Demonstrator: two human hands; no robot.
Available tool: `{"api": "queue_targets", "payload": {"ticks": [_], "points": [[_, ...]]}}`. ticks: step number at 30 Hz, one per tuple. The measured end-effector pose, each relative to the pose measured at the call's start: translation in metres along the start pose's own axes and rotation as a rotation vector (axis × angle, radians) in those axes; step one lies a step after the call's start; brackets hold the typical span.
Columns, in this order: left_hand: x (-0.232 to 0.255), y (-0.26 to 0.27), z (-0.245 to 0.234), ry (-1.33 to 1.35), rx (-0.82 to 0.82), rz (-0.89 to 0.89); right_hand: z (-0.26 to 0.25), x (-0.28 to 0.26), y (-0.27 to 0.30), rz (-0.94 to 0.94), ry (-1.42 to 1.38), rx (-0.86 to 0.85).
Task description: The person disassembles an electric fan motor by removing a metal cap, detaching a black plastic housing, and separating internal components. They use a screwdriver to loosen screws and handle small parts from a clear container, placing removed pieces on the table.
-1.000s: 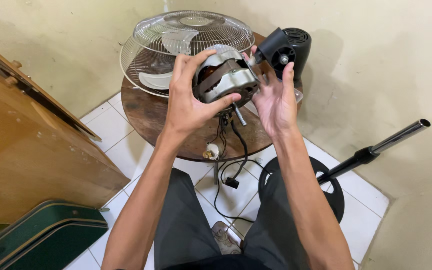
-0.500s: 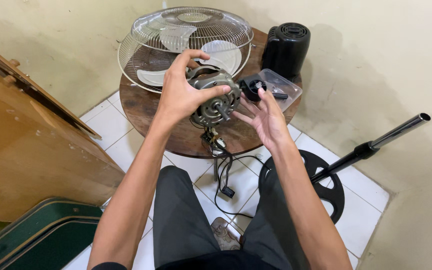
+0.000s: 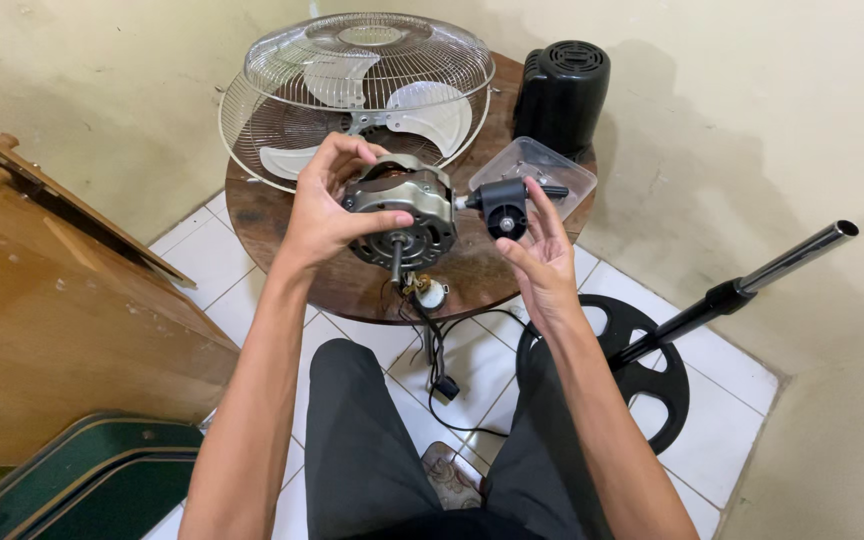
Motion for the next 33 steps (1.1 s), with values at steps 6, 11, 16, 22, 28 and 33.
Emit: {"api": "queue_targets", "payload": {"ticks": [6,11,16,22,28,33], "points": [[-0.022,0.015,-0.007,0.116,0.043,0.018,0.006,0.001,0.004,-0.08,0.067,0.015],[-0.024,0.02,-0.005,0.119,0.075,-0.02,0.0,0.013,0.002,-0.135,0.127,0.019],[-0.009,0.013,-0.001,-0.032,0.07,-0.028,-0.018,0.024,0.001,0.046,0.131,0.034],[-0.001,-0.004,0.011,-0.413,0.082,-0.166,-0.026,0.042,0.004,0.24,0.561,0.008],[-0.004,-0.016,0.016,-0.486,0.047,-0.221,-0.02,0.034,0.004,0.164,1.203,0.001],[-0.007,-0.022,0.019,-0.553,0.037,-0.249,-0.004,0.03,-0.001,0.026,1.242,-0.01]]}}
Point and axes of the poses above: each hand's wrist, its own y-axis away from the middle knuckle, its own z-axis out of the palm, x = y × z, the point moved 3 cm from there along -y, towards the middle knuckle, and after that the axes turned 12 degrees about -x, right-handed, at the moved point
